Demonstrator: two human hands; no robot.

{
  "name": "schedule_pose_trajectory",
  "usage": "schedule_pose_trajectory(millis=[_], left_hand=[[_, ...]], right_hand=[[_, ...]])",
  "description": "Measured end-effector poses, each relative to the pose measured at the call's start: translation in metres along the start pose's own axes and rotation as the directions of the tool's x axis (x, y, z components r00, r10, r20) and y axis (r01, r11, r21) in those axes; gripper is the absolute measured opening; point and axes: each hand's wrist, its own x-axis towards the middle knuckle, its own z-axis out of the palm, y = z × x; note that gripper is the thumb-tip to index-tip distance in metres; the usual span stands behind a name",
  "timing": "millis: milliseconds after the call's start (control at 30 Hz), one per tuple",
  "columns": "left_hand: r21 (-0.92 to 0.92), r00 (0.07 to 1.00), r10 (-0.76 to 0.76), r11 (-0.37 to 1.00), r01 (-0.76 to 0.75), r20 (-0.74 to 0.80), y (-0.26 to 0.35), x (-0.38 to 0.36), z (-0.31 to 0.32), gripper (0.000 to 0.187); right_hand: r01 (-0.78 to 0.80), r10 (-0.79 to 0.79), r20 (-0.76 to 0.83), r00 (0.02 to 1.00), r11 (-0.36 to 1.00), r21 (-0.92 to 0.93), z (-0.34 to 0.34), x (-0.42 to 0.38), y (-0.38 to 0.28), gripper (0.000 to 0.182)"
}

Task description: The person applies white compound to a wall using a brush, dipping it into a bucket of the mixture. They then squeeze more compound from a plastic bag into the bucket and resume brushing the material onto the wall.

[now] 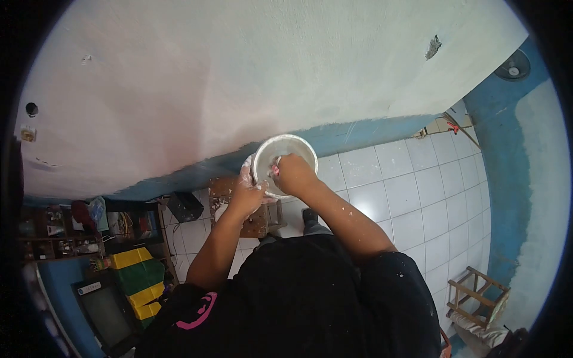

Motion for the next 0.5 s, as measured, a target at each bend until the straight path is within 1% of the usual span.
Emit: schedule_pose_trajectory(millis=[33,100,167,200,267,300,333,367,433,467,500], left_hand=[[0.009,0.999,-0.039,0.999,0.039,-0.010,0.003,0.003,-0.002,0.068],[0.029,0.991,-0.128,0.991,0.129,-0.031,0.003,0.001,-0.006,0.065],[-0.006,0.994,-0.108,0.994,0.108,-0.023,-0.003,0.001,-0.010,0.065],[-0.022,0.995,-0.097,0.995,0.097,-0.018,-0.006,0.000,-0.012,0.065],[0.044,0.997,-0.066,0.997,0.069,-0.051,-0.008,-0.003,-0.015,0.064],[0.079,0.997,-0.046,0.996,0.051,-0.066,-0.006,-0.005,-0.017,0.064],[0.050,0.994,-0.077,0.995,0.080,-0.072,-0.004,-0.007,-0.021,0.063],[0.020,0.991,-0.109,0.994,0.111,-0.080,-0.001,-0.009,-0.026,0.062],[-0.009,0.976,-0.178,0.984,0.178,-0.121,-0.005,-0.012,-0.038,0.060],[0.000,0.978,-0.166,0.986,0.167,-0.130,-0.006,-0.017,-0.044,0.060],[0.008,0.979,-0.152,0.988,0.154,-0.138,-0.005,-0.020,-0.050,0.060]], right_hand=[[0.015,-0.015,0.018,1.000,1.000,-0.017,0.000,0.004,0.001,0.015],[-0.007,0.008,-0.029,1.000,0.999,0.036,0.000,-0.001,0.000,0.017],[-0.015,0.027,-0.093,0.995,0.992,0.122,-0.011,-0.015,-0.002,0.017],[0.079,-0.052,-0.174,0.983,0.985,0.151,-0.020,-0.022,-0.001,0.017],[0.275,-0.202,-0.350,0.915,0.946,0.174,-0.042,-0.034,0.008,0.016],[0.249,-0.067,-0.369,0.927,0.847,0.470,-0.050,-0.041,0.015,0.018],[0.223,0.058,-0.344,0.937,0.658,0.719,-0.058,-0.047,0.023,0.020],[0.194,0.163,-0.277,0.947,0.398,0.896,-0.064,-0.052,0.030,0.021],[0.220,0.325,-0.245,0.913,0.113,0.969,-0.065,-0.056,0.046,0.024],[0.241,0.396,-0.209,0.894,-0.034,0.970,-0.061,-0.055,0.053,0.025],[0.280,0.384,-0.209,0.899,-0.139,0.950,-0.053,-0.050,0.060,0.031]])
